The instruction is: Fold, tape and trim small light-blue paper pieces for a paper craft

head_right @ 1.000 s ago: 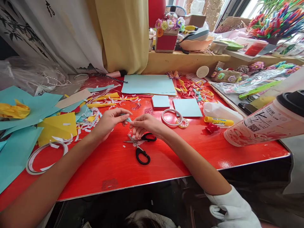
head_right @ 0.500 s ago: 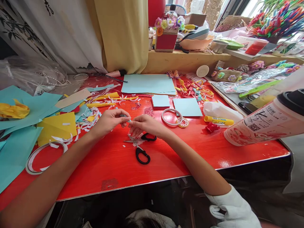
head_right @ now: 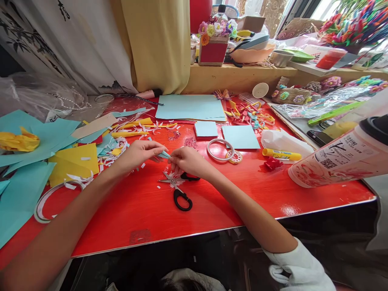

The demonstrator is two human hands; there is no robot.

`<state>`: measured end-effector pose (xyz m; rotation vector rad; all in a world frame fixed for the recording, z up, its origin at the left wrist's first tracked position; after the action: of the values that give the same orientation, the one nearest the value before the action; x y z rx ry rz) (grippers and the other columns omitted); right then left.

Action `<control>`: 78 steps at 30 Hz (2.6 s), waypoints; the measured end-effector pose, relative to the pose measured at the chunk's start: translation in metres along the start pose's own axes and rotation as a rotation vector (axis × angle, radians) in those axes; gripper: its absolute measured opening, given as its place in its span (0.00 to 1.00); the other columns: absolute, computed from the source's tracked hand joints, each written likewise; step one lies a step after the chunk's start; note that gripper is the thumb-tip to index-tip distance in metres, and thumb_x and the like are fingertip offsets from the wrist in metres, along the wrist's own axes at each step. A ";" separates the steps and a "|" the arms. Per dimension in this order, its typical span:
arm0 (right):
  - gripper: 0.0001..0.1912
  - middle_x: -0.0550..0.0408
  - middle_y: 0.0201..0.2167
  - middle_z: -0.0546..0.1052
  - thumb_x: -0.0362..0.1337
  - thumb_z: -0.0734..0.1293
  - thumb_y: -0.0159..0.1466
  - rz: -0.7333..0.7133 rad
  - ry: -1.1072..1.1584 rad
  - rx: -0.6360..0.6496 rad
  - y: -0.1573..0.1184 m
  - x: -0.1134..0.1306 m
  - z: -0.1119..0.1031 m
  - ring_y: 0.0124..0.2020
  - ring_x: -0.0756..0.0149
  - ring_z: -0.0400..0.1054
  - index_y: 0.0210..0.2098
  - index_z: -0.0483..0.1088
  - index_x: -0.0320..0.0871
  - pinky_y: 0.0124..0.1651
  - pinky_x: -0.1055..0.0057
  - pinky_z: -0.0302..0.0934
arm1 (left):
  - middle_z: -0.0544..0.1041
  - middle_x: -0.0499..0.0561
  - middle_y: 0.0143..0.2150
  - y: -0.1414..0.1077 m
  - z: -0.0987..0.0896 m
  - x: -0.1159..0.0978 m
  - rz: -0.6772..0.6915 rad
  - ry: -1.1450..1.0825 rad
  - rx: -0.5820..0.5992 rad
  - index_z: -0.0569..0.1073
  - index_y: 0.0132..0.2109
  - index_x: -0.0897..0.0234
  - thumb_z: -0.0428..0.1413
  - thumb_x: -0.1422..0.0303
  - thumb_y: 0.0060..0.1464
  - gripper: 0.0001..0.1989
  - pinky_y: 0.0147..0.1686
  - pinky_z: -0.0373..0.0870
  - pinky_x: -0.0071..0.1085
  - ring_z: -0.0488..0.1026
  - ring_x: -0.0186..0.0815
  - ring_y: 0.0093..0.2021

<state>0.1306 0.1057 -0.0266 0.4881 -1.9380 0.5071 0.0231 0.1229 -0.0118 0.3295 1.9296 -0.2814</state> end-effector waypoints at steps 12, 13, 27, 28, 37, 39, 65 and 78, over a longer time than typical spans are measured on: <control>0.14 0.56 0.27 0.68 0.41 0.61 0.60 -0.218 0.151 -0.331 -0.006 0.019 -0.034 0.26 0.73 0.60 0.42 0.67 0.40 0.30 0.75 0.58 | 0.75 0.52 0.30 -0.004 0.010 -0.007 0.032 -0.257 -0.091 0.71 0.33 0.68 0.58 0.58 0.44 0.15 0.35 0.68 0.32 0.71 0.33 0.30; 0.14 0.55 0.28 0.68 0.42 0.61 0.60 -0.210 0.143 -0.305 -0.004 0.019 -0.032 0.26 0.73 0.60 0.40 0.68 0.39 0.29 0.75 0.58 | 0.75 0.51 0.30 -0.004 0.010 -0.007 0.032 -0.247 -0.092 0.71 0.32 0.68 0.58 0.58 0.43 0.15 0.35 0.68 0.32 0.71 0.33 0.30; 0.12 0.52 0.30 0.73 0.41 0.60 0.62 -0.158 0.077 -0.084 -0.004 0.019 -0.005 0.30 0.70 0.70 0.34 0.68 0.37 0.36 0.71 0.64 | 0.69 0.47 0.26 -0.009 -0.005 -0.018 0.165 0.051 -0.230 0.69 0.31 0.65 0.52 0.58 0.50 0.13 0.28 0.62 0.26 0.65 0.29 0.25; 0.13 0.52 0.29 0.74 0.42 0.61 0.61 -0.125 0.141 -0.052 -0.003 0.018 -0.003 0.29 0.70 0.70 0.33 0.68 0.37 0.36 0.71 0.65 | 0.69 0.47 0.25 -0.009 -0.005 -0.017 0.165 0.046 -0.239 0.69 0.30 0.65 0.52 0.58 0.50 0.13 0.28 0.62 0.26 0.65 0.29 0.25; 0.11 0.53 0.26 0.74 0.39 0.67 0.56 0.041 0.350 -0.018 -0.003 0.010 0.008 0.28 0.70 0.72 0.29 0.68 0.36 0.33 0.74 0.67 | 0.70 0.47 0.25 -0.008 -0.006 -0.021 0.167 0.059 -0.232 0.71 0.29 0.65 0.53 0.60 0.48 0.12 0.29 0.63 0.26 0.66 0.30 0.26; 0.10 0.53 0.24 0.74 0.39 0.67 0.56 0.054 0.328 -0.004 -0.001 0.007 0.010 0.25 0.71 0.71 0.27 0.67 0.36 0.29 0.75 0.67 | 0.71 0.48 0.24 -0.006 -0.002 -0.018 0.123 -0.004 -0.166 0.71 0.28 0.66 0.54 0.60 0.47 0.12 0.28 0.63 0.26 0.66 0.30 0.25; 0.10 0.50 0.29 0.75 0.39 0.64 0.59 0.073 0.516 0.176 -0.006 0.003 0.016 0.28 0.72 0.72 0.34 0.69 0.36 0.31 0.78 0.66 | 0.71 0.48 0.29 -0.006 0.000 -0.022 0.216 0.121 -0.061 0.69 0.32 0.65 0.52 0.62 0.50 0.10 0.32 0.63 0.26 0.66 0.31 0.30; 0.13 0.56 0.22 0.71 0.41 0.57 0.63 0.088 0.218 0.029 -0.001 -0.001 0.013 0.19 0.77 0.65 0.30 0.65 0.37 0.23 0.79 0.61 | 0.72 0.47 0.27 -0.006 0.001 -0.022 0.196 0.448 0.023 0.73 0.32 0.63 0.46 0.62 0.53 0.13 0.30 0.60 0.26 0.67 0.32 0.29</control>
<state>0.1222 0.0980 -0.0322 0.3520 -1.7497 0.6200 0.0299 0.1150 0.0082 0.6354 2.3113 -0.1043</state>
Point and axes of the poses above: each hand's wrist, its own y-axis towards the middle knuckle, its own z-axis out of the palm, x = y × z, the point moved 8 cm from there along y, towards the middle knuckle
